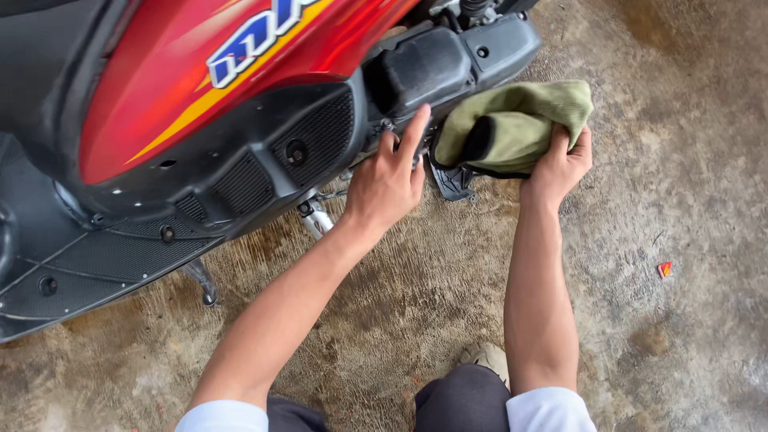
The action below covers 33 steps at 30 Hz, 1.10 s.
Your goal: The person cleans a red and black motorcycle by spraying a cleaning solution from a bottle and wiping the surfaces with a cloth. They systematically clean the under-seat area, the side panels, the footrests, and the front fender.
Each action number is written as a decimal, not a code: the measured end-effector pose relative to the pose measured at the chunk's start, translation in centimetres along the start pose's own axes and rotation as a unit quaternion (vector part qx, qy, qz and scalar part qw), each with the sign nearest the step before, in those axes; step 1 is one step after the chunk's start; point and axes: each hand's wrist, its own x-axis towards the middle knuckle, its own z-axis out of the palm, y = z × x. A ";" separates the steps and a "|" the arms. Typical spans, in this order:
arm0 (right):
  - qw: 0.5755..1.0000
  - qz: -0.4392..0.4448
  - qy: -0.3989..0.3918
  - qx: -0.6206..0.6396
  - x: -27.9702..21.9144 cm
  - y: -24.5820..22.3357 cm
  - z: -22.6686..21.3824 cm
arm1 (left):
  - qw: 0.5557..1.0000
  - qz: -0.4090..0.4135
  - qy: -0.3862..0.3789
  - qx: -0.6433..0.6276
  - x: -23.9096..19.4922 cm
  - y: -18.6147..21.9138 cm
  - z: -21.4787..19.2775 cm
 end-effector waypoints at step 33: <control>0.863 -0.234 -0.365 -0.259 -0.1 2.7 8.2 | 0.998 -0.002 -0.045 -0.050 -5.2 0.4 -2.3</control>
